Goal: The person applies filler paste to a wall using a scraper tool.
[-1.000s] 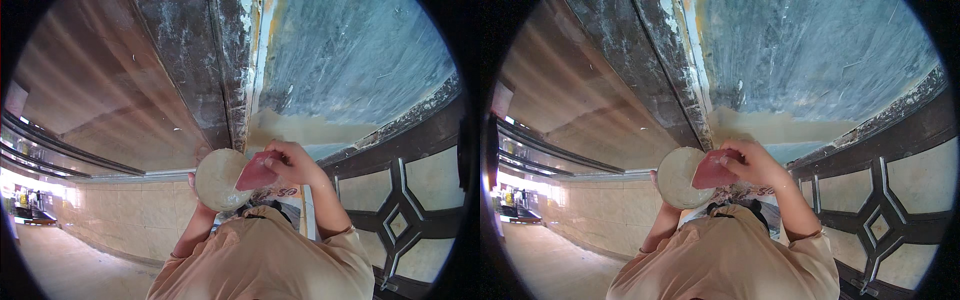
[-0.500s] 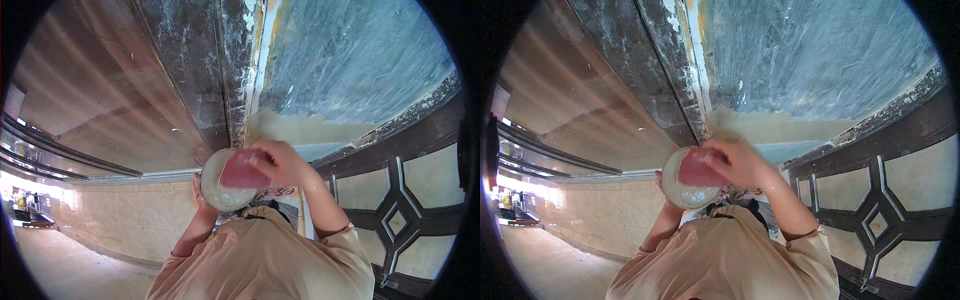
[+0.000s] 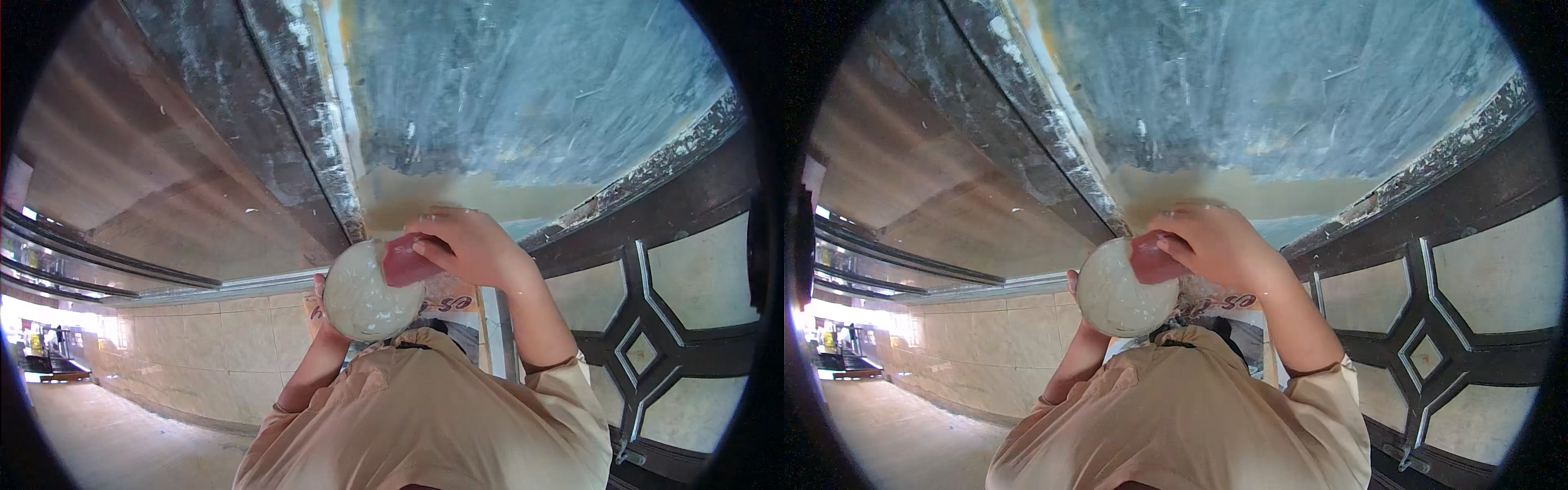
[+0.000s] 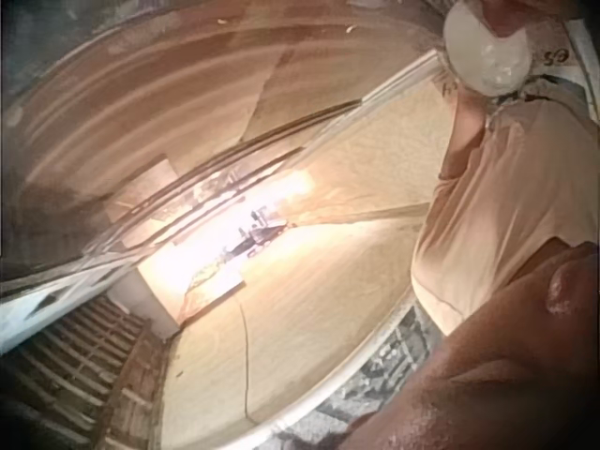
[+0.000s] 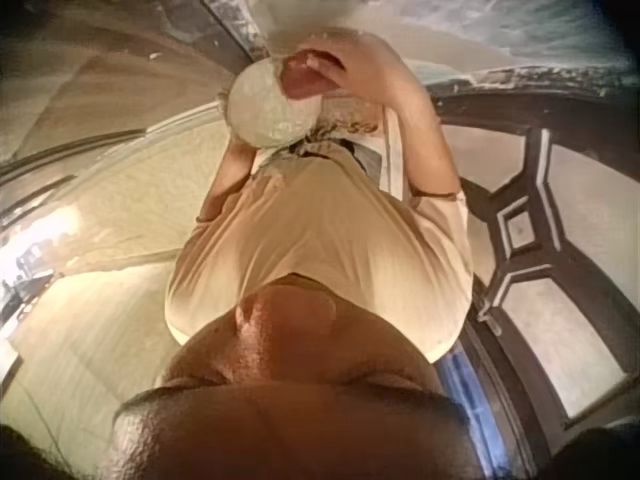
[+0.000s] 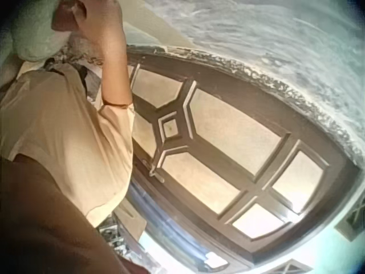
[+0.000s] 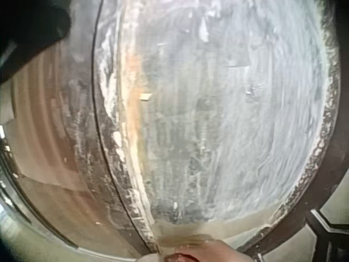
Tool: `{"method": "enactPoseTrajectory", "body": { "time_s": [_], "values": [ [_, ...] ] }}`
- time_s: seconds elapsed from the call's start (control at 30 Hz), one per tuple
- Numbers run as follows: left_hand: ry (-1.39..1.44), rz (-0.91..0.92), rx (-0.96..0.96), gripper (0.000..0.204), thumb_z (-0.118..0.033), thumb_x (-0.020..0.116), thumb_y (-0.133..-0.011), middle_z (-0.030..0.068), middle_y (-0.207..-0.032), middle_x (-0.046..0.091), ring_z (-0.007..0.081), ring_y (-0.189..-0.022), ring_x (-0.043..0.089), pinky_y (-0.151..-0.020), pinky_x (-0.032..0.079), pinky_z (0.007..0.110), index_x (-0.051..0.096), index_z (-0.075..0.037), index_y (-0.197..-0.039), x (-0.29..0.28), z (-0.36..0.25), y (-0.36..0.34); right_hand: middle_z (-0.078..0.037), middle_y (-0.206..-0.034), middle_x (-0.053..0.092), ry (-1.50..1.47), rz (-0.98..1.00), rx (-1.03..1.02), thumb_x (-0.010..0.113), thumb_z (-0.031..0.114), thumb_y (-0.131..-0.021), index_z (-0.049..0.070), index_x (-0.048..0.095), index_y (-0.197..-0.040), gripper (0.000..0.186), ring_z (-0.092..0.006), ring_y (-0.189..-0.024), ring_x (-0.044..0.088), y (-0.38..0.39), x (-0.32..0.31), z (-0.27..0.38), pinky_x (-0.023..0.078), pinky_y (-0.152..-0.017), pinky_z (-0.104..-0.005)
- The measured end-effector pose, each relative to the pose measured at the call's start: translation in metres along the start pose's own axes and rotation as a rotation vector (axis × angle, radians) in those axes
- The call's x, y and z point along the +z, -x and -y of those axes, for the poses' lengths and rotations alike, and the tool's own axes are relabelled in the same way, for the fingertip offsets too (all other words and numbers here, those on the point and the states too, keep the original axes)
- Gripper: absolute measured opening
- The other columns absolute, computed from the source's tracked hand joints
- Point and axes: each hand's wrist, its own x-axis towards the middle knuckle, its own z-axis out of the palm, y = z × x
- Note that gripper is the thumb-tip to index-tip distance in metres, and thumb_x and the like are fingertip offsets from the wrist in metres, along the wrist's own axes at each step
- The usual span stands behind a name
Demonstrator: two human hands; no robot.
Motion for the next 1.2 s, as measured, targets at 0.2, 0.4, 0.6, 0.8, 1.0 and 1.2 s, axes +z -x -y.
{"method": "enactPoseTrajectory", "body": {
  "time_s": [0.2,0.4,0.6,0.8,1.0,1.2],
  "values": [
    [0.145,0.164,-0.015,0.107,-0.090,0.036,-0.081,0.0145,-0.155,0.042,0.0363,-0.140,0.042,-0.115,0.035,0.055,0.037,-0.012,-0.154,-0.012,0.036,-0.016,-0.016,-0.097,0.067,-0.138,-0.093,-0.006,0.066,0.015,-0.092,0.004,0.067,-0.110,0.022,-0.0364,-0.089,0.064,0.018,-0.023,-0.004,0.051,-0.075,-0.0426],
    [0.278,0.291,0.013,0.103,-0.087,0.036,-0.084,0.0145,-0.155,0.043,0.0369,-0.138,0.044,-0.114,0.036,0.055,0.037,-0.011,-0.154,0.002,0.064,-0.023,-0.014,-0.093,0.066,-0.093,-0.214,-0.016,0.067,0.013,-0.092,0.003,0.067,-0.108,0.020,-0.0346,-0.082,0.064,0.055,-0.037,-0.049,0.050,-0.069,-0.0413],
    [0.278,0.244,-0.004,0.112,-0.090,0.041,-0.079,0.0171,-0.156,0.040,0.0384,-0.138,0.044,-0.112,0.039,0.057,0.033,-0.009,-0.156,0.035,0.080,-0.014,-0.013,-0.091,0.063,-0.092,-0.193,0.041,0.066,0.011,-0.092,0.002,0.066,-0.106,0.016,-0.0303,-0.078,0.063,0.095,-0.040,-0.083,0.050,-0.067,-0.0373],
    [0.854,0.432,-0.127,0.115,-0.093,0.043,-0.074,0.0209,-0.156,0.038,0.0433,-0.138,0.044,-0.112,0.038,0.062,0.035,-0.011,-0.155,0.071,0.096,0.002,-0.014,-0.094,0.065,-0.141,-0.304,0.190,0.064,0.015,-0.095,0.004,0.065,-0.110,0.018,-0.0335,-0.082,0.064,0.117,-0.045,-0.116,0.051,-0.069,-0.0383],
    [0.747,0.425,-0.105,0.115,-0.092,0.045,-0.074,0.0205,-0.157,0.038,0.0431,-0.138,0.043,-0.112,0.038,0.062,0.034,-0.012,-0.155,0.086,0.119,-0.003,-0.017,-0.094,0.065,-0.167,-0.508,0.179,0.062,0.012,-0.097,0.001,0.065,-0.108,0.016,-0.0328,-0.085,0.067,0.110,-0.071,-0.140,0.054,-0.072,-0.0366],
    [0.605,0.407,-0.072,0.115,-0.091,0.047,-0.074,0.0199,-0.157,0.037,0.0429,-0.139,0.043,-0.112,0.037,0.062,0.033,-0.012,-0.156,0.094,0.137,-0.005,-0.015,-0.095,0.067,0.019,-0.647,0.087,0.062,0.013,-0.097,0.000,0.066,-0.103,0.015,-0.0318,-0.082,0.066,0.091,-0.081,-0.136,0.055,-0.069,-0.0372]
  ]
}}
